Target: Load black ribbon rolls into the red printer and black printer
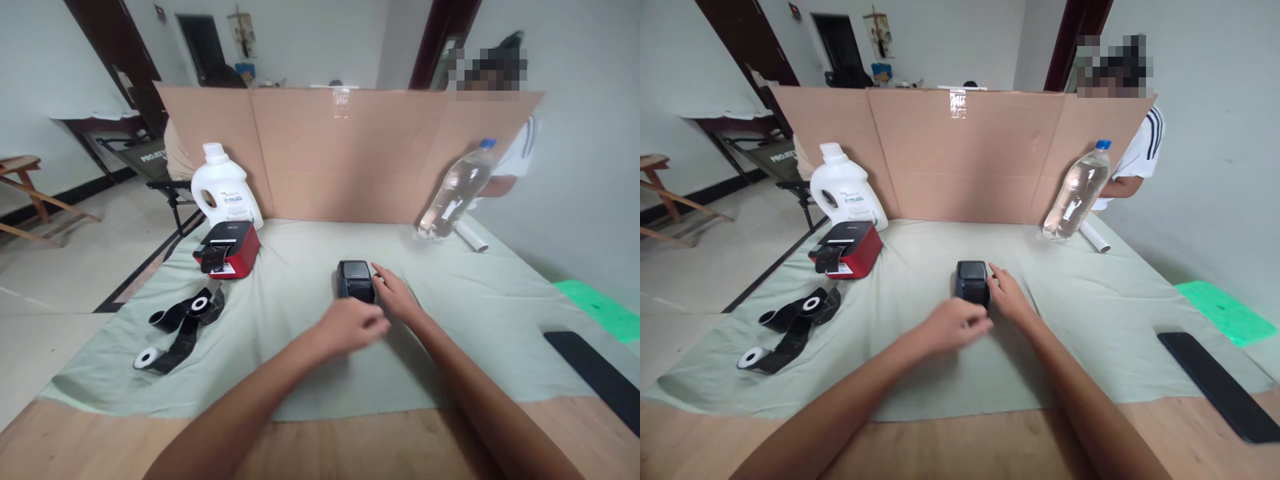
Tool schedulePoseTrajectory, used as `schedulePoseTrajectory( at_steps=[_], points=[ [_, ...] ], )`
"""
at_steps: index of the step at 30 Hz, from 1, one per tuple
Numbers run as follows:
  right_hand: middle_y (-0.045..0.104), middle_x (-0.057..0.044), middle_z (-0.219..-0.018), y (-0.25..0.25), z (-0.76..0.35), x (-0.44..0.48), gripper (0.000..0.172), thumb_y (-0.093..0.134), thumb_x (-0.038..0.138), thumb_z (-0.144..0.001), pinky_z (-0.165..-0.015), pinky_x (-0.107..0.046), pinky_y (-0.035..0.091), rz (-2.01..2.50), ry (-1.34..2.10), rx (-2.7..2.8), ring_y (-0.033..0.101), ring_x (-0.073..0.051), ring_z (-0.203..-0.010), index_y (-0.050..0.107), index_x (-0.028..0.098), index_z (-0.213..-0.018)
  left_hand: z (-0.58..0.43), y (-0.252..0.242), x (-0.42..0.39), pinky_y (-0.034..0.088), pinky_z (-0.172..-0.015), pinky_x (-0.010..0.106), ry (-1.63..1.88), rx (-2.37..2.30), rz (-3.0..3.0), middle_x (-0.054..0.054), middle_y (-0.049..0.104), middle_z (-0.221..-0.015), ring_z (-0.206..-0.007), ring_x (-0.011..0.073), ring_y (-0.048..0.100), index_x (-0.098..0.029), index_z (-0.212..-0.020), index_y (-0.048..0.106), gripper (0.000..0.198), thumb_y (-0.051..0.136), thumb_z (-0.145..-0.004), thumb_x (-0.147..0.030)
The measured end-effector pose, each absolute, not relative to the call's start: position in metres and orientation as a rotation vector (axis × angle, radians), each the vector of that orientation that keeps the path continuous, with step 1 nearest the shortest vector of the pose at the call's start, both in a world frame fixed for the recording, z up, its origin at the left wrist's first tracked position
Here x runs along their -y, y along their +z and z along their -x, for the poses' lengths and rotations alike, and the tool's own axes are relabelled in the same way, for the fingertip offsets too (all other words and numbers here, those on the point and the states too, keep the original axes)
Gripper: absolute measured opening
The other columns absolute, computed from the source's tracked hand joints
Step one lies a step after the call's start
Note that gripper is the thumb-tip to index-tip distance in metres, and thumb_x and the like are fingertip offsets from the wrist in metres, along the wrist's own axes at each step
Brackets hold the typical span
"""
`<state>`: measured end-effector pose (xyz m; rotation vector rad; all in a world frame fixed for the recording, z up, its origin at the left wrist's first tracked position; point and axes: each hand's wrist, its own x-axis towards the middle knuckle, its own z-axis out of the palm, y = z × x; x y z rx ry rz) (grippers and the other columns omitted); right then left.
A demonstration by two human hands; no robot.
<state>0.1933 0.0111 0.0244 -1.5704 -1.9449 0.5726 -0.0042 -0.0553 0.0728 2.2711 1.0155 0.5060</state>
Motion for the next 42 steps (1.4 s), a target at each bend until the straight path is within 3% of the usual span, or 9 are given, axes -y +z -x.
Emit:
schedulePoseTrajectory(
  at_steps=[2,4,6,8,10,12,16,25,42],
  points=[
    [0.064,-0.014,-0.136,0.011,-0.194,-0.006,0.057,0.035,0.042,-0.101,-0.112,-0.045,0.042,1.502,0.591,1.901,0.059,-0.027,-0.127,0.052,0.018,-0.15,0.028,0.058,0.025,0.042,-0.065,0.028,0.84,-1.332,-2.041,0.002,0.064,-0.069,-0.066,0.0169,0.055,-0.021,-0.076,0.065,0.038,0.044,-0.099,-0.042],
    [0.064,-0.015,-0.139,0.001,-0.191,0.001,0.059,0.032,0.046,-0.103,-0.113,-0.045,0.042,1.457,0.595,1.863,0.058,-0.027,-0.129,0.052,0.016,-0.15,0.045,0.036,0.003,0.045,-0.071,0.029,0.992,-1.468,-1.89,0.002,0.064,-0.075,-0.072,0.0178,0.056,-0.02,-0.092,0.069,0.03,0.044,-0.099,-0.035],
    [0.064,-0.016,-0.138,-0.005,-0.187,0.006,0.06,0.031,0.049,-0.104,-0.114,-0.047,0.042,1.44,0.577,1.858,0.058,-0.028,-0.13,0.052,0.016,-0.15,0.052,0.017,-0.008,0.049,-0.08,0.03,0.967,-1.479,-1.883,0.004,0.069,-0.088,-0.079,0.0192,0.061,-0.019,-0.119,0.069,0.033,0.047,-0.096,-0.029],
    [0.064,-0.015,-0.138,-0.008,-0.185,0.009,0.06,0.031,0.05,-0.105,-0.113,-0.049,0.042,1.428,0.553,1.88,0.057,-0.03,-0.129,0.051,0.018,-0.151,0.052,0.004,-0.007,0.05,-0.09,0.033,0.846,-1.466,-1.964,0.008,0.073,-0.112,-0.094,0.0224,0.065,-0.021,-0.142,0.06,0.048,0.047,-0.096,-0.026],
    [0.064,-0.014,-0.139,-0.01,-0.185,0.011,0.059,0.03,0.05,-0.105,-0.112,-0.05,0.043,1.423,0.545,1.897,0.058,-0.03,-0.126,0.05,0.02,-0.153,0.05,0.0,-0.003,0.049,-0.099,0.036,0.703,-1.489,-2.042,0.009,0.068,-0.134,-0.112,0.026,0.065,-0.024,-0.154,0.049,0.057,0.043,-0.098,-0.026],
    [0.064,-0.014,-0.14,-0.01,-0.186,0.011,0.06,0.03,0.05,-0.105,-0.109,-0.05,0.045,1.432,0.555,1.9,0.06,-0.031,-0.121,0.049,0.021,-0.154,0.048,-0.001,0.0,0.049,-0.102,0.038,0.569,-1.527,-2.086,0.008,0.065,-0.143,-0.122,0.028,0.063,-0.027,-0.16,0.041,0.06,0.04,-0.1,-0.028],
    [0.067,-0.015,-0.135,-0.006,-0.187,0.013,0.062,0.028,0.05,-0.106,-0.101,-0.049,0.048,1.469,0.559,1.916,0.061,-0.031,-0.109,0.048,0.019,-0.155,0.048,-0.002,-0.002,0.05,-0.101,0.039,0.444,-1.555,-2.156,0.01,0.069,-0.136,-0.122,0.0292,0.064,-0.024,-0.163,0.035,0.062,0.036,-0.101,-0.027],
    [0.069,-0.015,-0.095,-0.004,-0.184,0.015,0.066,0.026,0.052,-0.107,-0.084,-0.045,0.05,1.493,0.466,1.983,0.059,-0.031,-0.091,0.05,0.011,-0.153,0.037,-0.003,0.002,0.053,-0.095,0.04,0.274,-1.665,-2.428,0.017,0.073,-0.118,-0.106,0.0275,0.068,-0.007,-0.16,0.033,0.064,0.037,-0.097,-0.014],
    [0.068,-0.015,-0.096,-0.006,-0.183,0.016,0.065,0.027,0.05,-0.107,-0.084,-0.045,0.05,1.503,0.419,1.995,0.059,-0.03,-0.091,0.046,0.013,-0.156,0.032,0.0,0.002,0.055,-0.083,0.036,0.159,-1.744,-2.566,0.017,0.075,-0.1,-0.095,0.0263,0.071,-0.003,-0.154,0.044,0.059,0.042,-0.096,-0.009]
  ],
)
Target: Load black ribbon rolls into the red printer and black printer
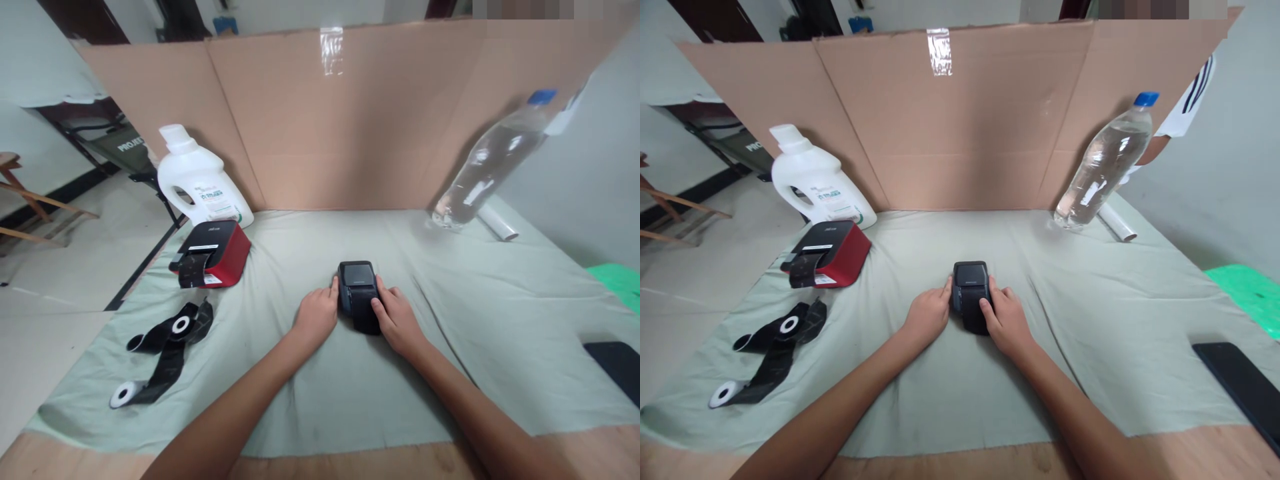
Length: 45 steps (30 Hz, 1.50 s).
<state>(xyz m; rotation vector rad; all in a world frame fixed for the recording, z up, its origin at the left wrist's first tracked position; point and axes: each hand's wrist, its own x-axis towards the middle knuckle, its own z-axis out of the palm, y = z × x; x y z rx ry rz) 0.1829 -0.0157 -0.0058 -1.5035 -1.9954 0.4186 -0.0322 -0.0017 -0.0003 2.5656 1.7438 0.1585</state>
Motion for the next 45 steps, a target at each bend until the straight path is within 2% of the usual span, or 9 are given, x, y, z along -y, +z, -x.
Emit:
schedulePoseTrajectory(
  at_steps=[8,16,23,32,39,45],
  points=[
    [0.069,-0.016,-0.099,-0.006,-0.183,0.016,0.065,0.028,0.05,-0.107,-0.086,-0.046,0.049,1.519,0.458,2.002,0.058,-0.032,-0.097,0.044,0.012,-0.157,0.032,-0.001,0.003,0.054,-0.081,0.035,0.144,-1.785,-2.611,0.016,0.074,-0.097,-0.092,0.0256,0.071,-0.005,-0.153,0.047,0.06,0.047,-0.093,-0.008],
    [0.069,-0.015,-0.099,-0.007,-0.184,0.016,0.065,0.027,0.051,-0.107,-0.087,-0.048,0.05,1.496,0.479,1.999,0.058,-0.031,-0.095,0.046,0.012,-0.156,0.032,-0.004,0.002,0.055,-0.079,0.038,0.116,-1.774,-2.669,0.016,0.073,-0.098,-0.089,0.0267,0.071,-0.001,-0.152,0.046,0.059,0.046,-0.093,-0.007],
    [0.069,-0.016,-0.102,-0.007,-0.183,0.016,0.064,0.028,0.05,-0.107,-0.087,-0.047,0.05,1.51,0.444,2.011,0.058,-0.031,-0.095,0.046,0.012,-0.155,0.034,-0.01,0.001,0.054,-0.079,0.035,0.149,-1.771,-2.695,0.015,0.073,-0.099,-0.091,0.0251,0.07,-0.004,-0.153,0.046,0.06,0.047,-0.093,-0.007],
    [0.07,-0.018,-0.114,-0.011,-0.189,0.016,0.064,0.029,0.048,-0.107,-0.087,-0.048,0.05,1.479,0.46,2.039,0.058,-0.031,-0.096,0.038,0.013,-0.16,0.036,-0.001,0.002,0.056,-0.083,0.037,0.153,-1.736,-2.522,0.015,0.074,-0.102,-0.092,0.026,0.07,-0.007,-0.156,0.043,0.062,0.042,-0.094,-0.009],
    [0.069,-0.019,-0.123,-0.013,-0.191,0.016,0.065,0.029,0.047,-0.107,-0.091,-0.05,0.049,1.483,0.469,2.064,0.056,-0.032,-0.102,0.034,0.012,-0.162,0.057,-0.003,-0.005,0.054,-0.096,0.033,0.455,-1.548,-2.174,0.006,0.075,-0.124,-0.11,0.0215,0.07,-0.027,-0.158,0.045,0.057,0.039,-0.102,-0.022],
    [0.07,-0.018,-0.123,-0.014,-0.193,0.017,0.063,0.03,0.046,-0.108,-0.091,-0.049,0.05,1.473,0.49,2.051,0.057,-0.031,-0.103,0.036,0.013,-0.161,0.059,0.009,-0.004,0.053,-0.098,0.033,0.561,-1.416,-2.047,0.009,0.068,-0.13,-0.11,0.0201,0.068,-0.022,-0.158,0.043,0.056,0.039,-0.103,-0.025]
  ],
)
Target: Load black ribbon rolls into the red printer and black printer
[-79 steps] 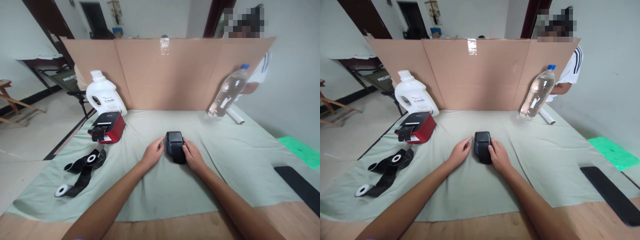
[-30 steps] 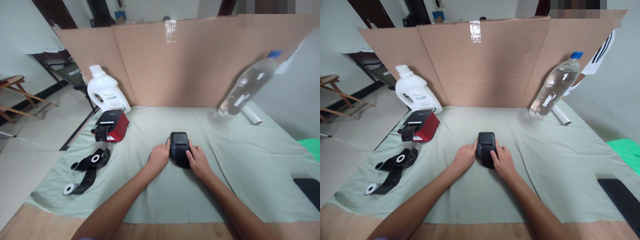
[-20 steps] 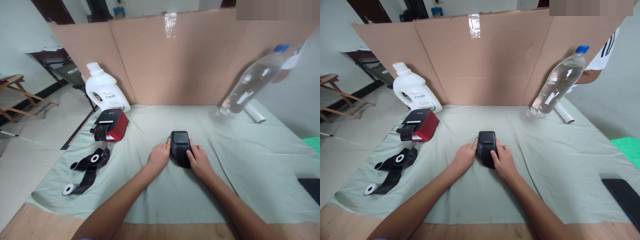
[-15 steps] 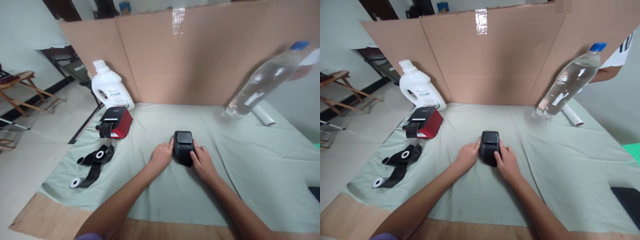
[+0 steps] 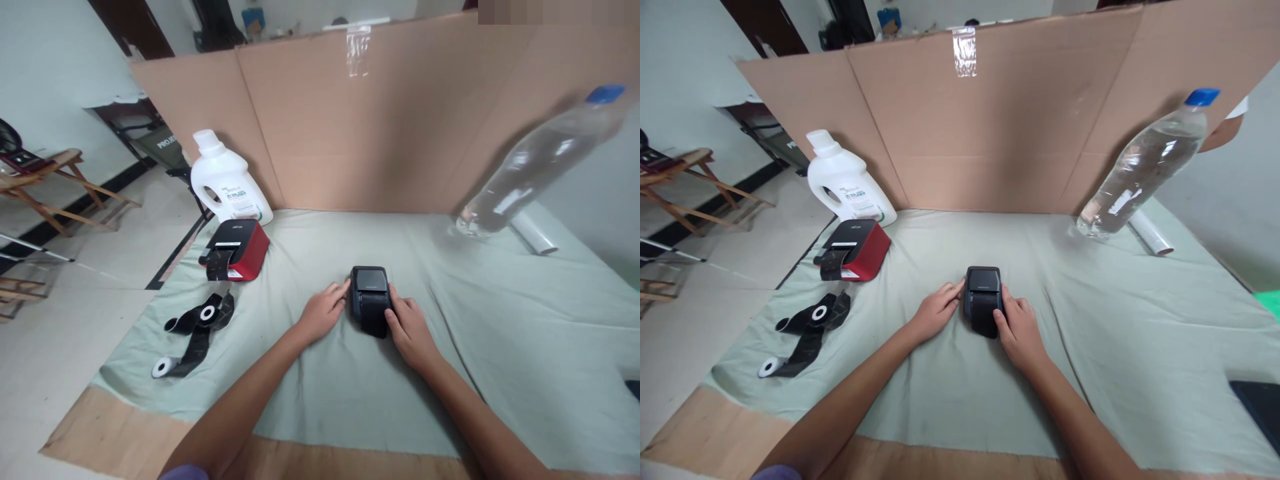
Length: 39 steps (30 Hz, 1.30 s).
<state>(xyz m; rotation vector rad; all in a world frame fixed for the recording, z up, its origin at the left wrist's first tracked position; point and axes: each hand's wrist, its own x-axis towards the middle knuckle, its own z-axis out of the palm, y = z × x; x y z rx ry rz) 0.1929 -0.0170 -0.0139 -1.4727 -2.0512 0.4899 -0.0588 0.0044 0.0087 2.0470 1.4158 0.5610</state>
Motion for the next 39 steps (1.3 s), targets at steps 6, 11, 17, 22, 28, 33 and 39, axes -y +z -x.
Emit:
schedulePoseTrajectory(
  at_steps=[6,11,17,22,28,33,39],
  points=[
    [0.06,-0.016,-0.145,-0.015,-0.194,0.017,0.062,0.03,0.045,-0.108,-0.095,-0.051,0.049,1.426,0.499,2.045,0.057,-0.031,-0.109,0.03,0.018,-0.164,0.059,0.009,-0.013,0.051,-0.102,0.033,0.749,-1.348,-1.962,0.007,0.069,-0.122,-0.111,0.0182,0.065,-0.023,-0.148,0.056,0.05,0.041,-0.101,-0.019],
    [0.062,-0.017,-0.142,-0.016,-0.194,0.016,0.063,0.03,0.047,-0.108,-0.092,-0.05,0.049,1.422,0.508,2.047,0.058,-0.032,-0.107,0.029,0.018,-0.164,0.06,0.006,-0.018,0.051,-0.102,0.033,0.79,-1.292,-1.951,0.007,0.07,-0.114,-0.107,0.0179,0.065,-0.022,-0.147,0.058,0.049,0.042,-0.1,-0.019],
    [0.063,-0.015,-0.142,-0.014,-0.194,0.015,0.062,0.03,0.047,-0.108,-0.092,-0.05,0.05,1.405,0.536,2.038,0.058,-0.031,-0.107,0.031,0.02,-0.164,0.06,0.005,-0.019,0.052,-0.097,0.034,0.771,-1.242,-1.97,0.008,0.067,-0.109,-0.099,0.0178,0.063,-0.023,-0.152,0.053,0.055,0.04,-0.099,-0.014],
    [0.06,-0.011,-0.147,-0.01,-0.194,0.017,0.06,0.031,0.046,-0.108,-0.094,-0.049,0.05,1.403,0.553,2.035,0.058,-0.03,-0.107,0.031,0.025,-0.164,0.06,0.011,-0.029,0.051,-0.097,0.035,0.837,-1.216,-1.951,0.007,0.063,-0.101,-0.096,0.0174,0.06,-0.019,-0.148,0.058,0.055,0.038,-0.097,-0.011],
    [0.059,-0.012,-0.149,-0.009,-0.195,0.017,0.06,0.031,0.044,-0.108,-0.095,-0.049,0.049,1.387,0.575,2.026,0.059,-0.03,-0.108,0.031,0.023,-0.164,0.054,0.019,-0.058,0.051,-0.096,0.034,0.847,-1.254,-1.936,0.006,0.065,-0.101,-0.094,0.0172,0.06,-0.02,-0.152,0.053,0.055,0.038,-0.099,-0.015],
    [0.059,-0.013,-0.148,-0.009,-0.196,0.017,0.06,0.031,0.045,-0.108,-0.094,-0.047,0.051,1.39,0.572,2.023,0.059,-0.029,-0.106,0.031,0.022,-0.164,0.043,0.025,-0.062,0.051,-0.099,0.035,0.84,-1.263,-1.919,0.01,0.069,-0.111,-0.101,0.0191,0.063,-0.018,-0.141,0.062,0.048,0.04,-0.099,-0.017],
    [0.062,-0.013,-0.144,-0.012,-0.197,0.016,0.06,0.031,0.045,-0.108,-0.094,-0.048,0.05,1.379,0.601,2.014,0.059,-0.03,-0.106,0.031,0.021,-0.163,0.029,0.058,-0.05,0.052,-0.093,0.03,0.986,-1.467,-2.097,0.006,0.074,-0.101,-0.097,0.0181,0.067,-0.019,-0.106,0.075,0.035,0.044,-0.094,-0.01]
  ],
)
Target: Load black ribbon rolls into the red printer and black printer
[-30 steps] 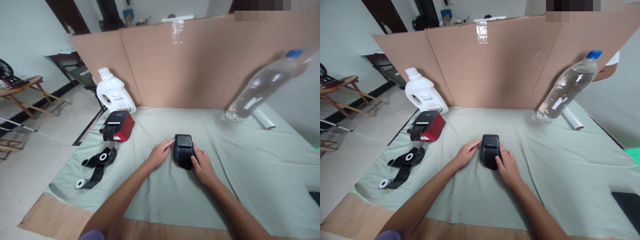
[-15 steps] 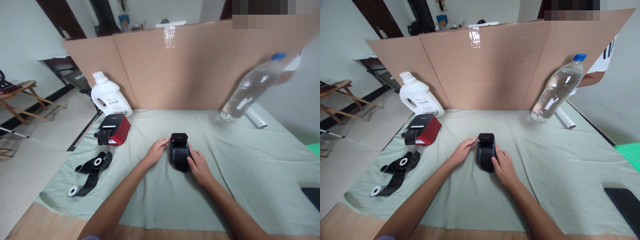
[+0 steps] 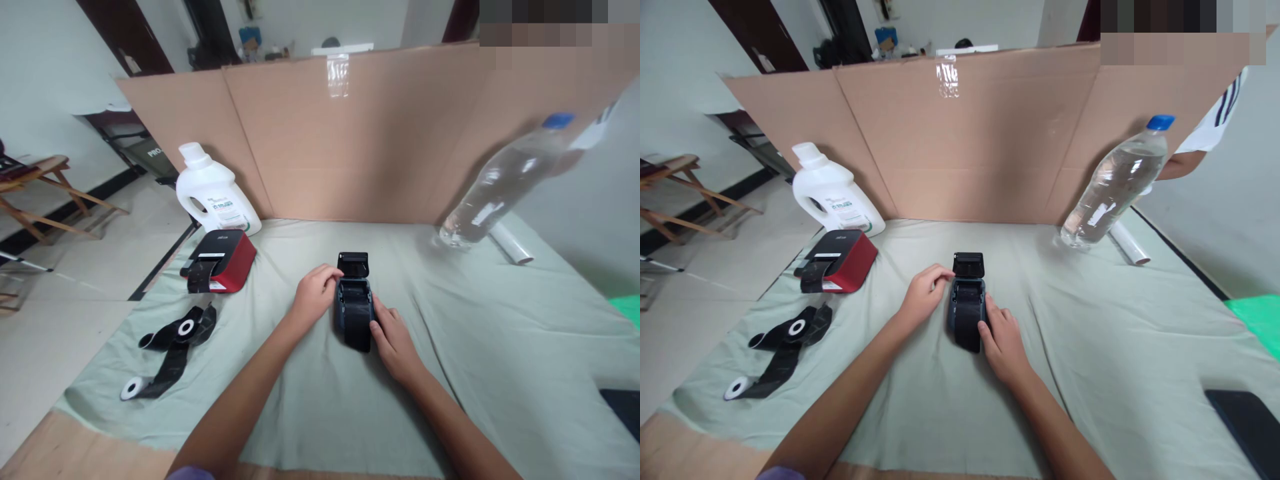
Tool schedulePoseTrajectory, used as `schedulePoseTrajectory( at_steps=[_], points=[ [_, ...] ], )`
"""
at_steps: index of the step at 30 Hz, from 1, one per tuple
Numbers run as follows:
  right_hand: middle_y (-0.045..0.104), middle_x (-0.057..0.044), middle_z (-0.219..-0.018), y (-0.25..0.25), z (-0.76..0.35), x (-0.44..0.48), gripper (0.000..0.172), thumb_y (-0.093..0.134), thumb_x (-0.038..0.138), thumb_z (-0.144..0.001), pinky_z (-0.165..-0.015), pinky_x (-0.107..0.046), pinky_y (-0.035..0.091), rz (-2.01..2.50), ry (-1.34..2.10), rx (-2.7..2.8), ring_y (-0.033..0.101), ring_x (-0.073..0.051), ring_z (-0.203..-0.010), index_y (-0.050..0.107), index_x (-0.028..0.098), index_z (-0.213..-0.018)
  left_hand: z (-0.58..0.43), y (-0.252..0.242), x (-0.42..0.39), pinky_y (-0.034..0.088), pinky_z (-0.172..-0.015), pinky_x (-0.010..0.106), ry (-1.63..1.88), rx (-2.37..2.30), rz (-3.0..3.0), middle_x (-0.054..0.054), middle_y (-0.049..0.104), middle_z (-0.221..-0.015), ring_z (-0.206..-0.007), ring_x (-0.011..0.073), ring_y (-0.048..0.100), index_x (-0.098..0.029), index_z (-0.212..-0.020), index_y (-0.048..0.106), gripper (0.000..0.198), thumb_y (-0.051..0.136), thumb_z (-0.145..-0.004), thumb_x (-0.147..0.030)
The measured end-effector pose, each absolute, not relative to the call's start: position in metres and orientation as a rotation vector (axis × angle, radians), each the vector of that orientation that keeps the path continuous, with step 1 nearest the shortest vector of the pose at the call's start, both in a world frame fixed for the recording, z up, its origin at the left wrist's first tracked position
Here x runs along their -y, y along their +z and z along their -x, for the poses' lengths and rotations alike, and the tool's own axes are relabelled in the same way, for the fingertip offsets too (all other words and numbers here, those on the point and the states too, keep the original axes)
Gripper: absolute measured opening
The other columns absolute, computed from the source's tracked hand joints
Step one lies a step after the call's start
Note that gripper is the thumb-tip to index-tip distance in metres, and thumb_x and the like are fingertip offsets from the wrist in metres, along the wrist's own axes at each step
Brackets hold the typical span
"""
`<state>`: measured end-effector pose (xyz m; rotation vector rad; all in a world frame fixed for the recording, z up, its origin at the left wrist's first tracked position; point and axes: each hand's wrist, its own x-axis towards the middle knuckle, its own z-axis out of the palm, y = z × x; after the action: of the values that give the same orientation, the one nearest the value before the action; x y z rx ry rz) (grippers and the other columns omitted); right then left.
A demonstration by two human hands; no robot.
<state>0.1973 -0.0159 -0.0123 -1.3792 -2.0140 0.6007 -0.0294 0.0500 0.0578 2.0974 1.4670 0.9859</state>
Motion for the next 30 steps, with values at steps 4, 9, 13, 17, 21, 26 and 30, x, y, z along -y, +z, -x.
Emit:
schedulePoseTrajectory(
  at_steps=[4,9,13,17,21,26,30],
  points=[
    [0.062,-0.013,-0.143,-0.011,-0.197,0.016,0.058,0.031,0.045,-0.108,-0.094,-0.049,0.05,1.378,0.604,2.002,0.059,-0.03,-0.108,0.035,0.023,-0.162,0.012,0.077,-0.068,0.053,-0.092,0.034,0.328,-1.448,-2.445,0.005,0.079,-0.108,-0.1,0.023,0.072,-0.026,-0.106,0.079,0.029,0.056,-0.092,-0.015],
    [0.065,-0.015,-0.137,-0.008,-0.196,0.016,0.059,0.031,0.045,-0.107,-0.093,-0.049,0.051,1.394,0.622,1.978,0.06,-0.031,-0.109,0.04,0.02,-0.16,-0.016,0.093,-0.081,0.055,-0.082,0.034,-0.17,-1.537,-2.496,0.01,0.079,-0.107,-0.102,0.0286,0.073,-0.024,-0.106,0.08,0.024,0.067,-0.087,-0.019],
    [0.066,-0.017,-0.135,-0.009,-0.196,0.016,0.06,0.031,0.045,-0.107,-0.094,-0.051,0.051,1.397,0.619,1.97,0.06,-0.031,-0.108,0.041,0.018,-0.159,-0.027,0.102,-0.075,0.055,-0.083,0.035,-0.259,-1.547,-2.498,0.017,0.078,-0.103,-0.1,0.0305,0.074,-0.015,-0.099,0.08,0.02,0.067,-0.084,-0.011],
    [0.063,-0.015,-0.141,-0.011,-0.197,0.015,0.059,0.031,0.046,-0.107,-0.096,-0.053,0.049,1.378,0.633,1.98,0.059,-0.032,-0.109,0.039,0.02,-0.16,-0.008,0.114,-0.071,0.053,-0.091,0.038,0.11,-1.507,-2.43,0.013,0.076,-0.116,-0.106,0.029,0.07,-0.022,-0.118,0.077,0.035,0.065,-0.085,-0.017],
    [0.061,-0.014,-0.145,-0.014,-0.199,0.014,0.06,0.032,0.047,-0.107,-0.097,-0.054,0.049,1.365,0.643,1.978,0.059,-0.032,-0.111,0.038,0.021,-0.16,0.045,0.119,-0.043,0.051,-0.089,0.032,0.729,-1.299,-1.889,0.009,0.071,-0.125,-0.099,0.0213,0.065,-0.024,-0.145,0.061,0.055,0.062,-0.09,-0.026],
    [0.06,-0.012,-0.148,-0.02,-0.202,0.011,0.058,0.033,0.048,-0.107,-0.098,-0.053,0.05,1.37,0.608,1.962,0.061,-0.031,-0.114,0.04,0.025,-0.159,0.124,0.098,0.049,0.043,-0.062,0.022,0.974,-1.335,-1.084,0.004,0.064,-0.1,-0.073,0.0134,0.055,-0.031,-0.151,0.054,0.063,0.068,-0.091,-0.044],
    [0.066,-0.014,-0.139,-0.023,-0.204,0.01,0.06,0.034,0.052,-0.105,-0.095,-0.05,0.052,1.4,0.575,1.968,0.064,-0.032,-0.11,0.044,0.021,-0.156,0.158,0.073,0.12,0.048,-0.065,0.023,1.16,-1.545,-0.865,0.008,0.067,-0.11,-0.087,0.019,0.062,-0.028,-0.145,0.06,0.067,0.076,-0.084,-0.051]
  ],
)
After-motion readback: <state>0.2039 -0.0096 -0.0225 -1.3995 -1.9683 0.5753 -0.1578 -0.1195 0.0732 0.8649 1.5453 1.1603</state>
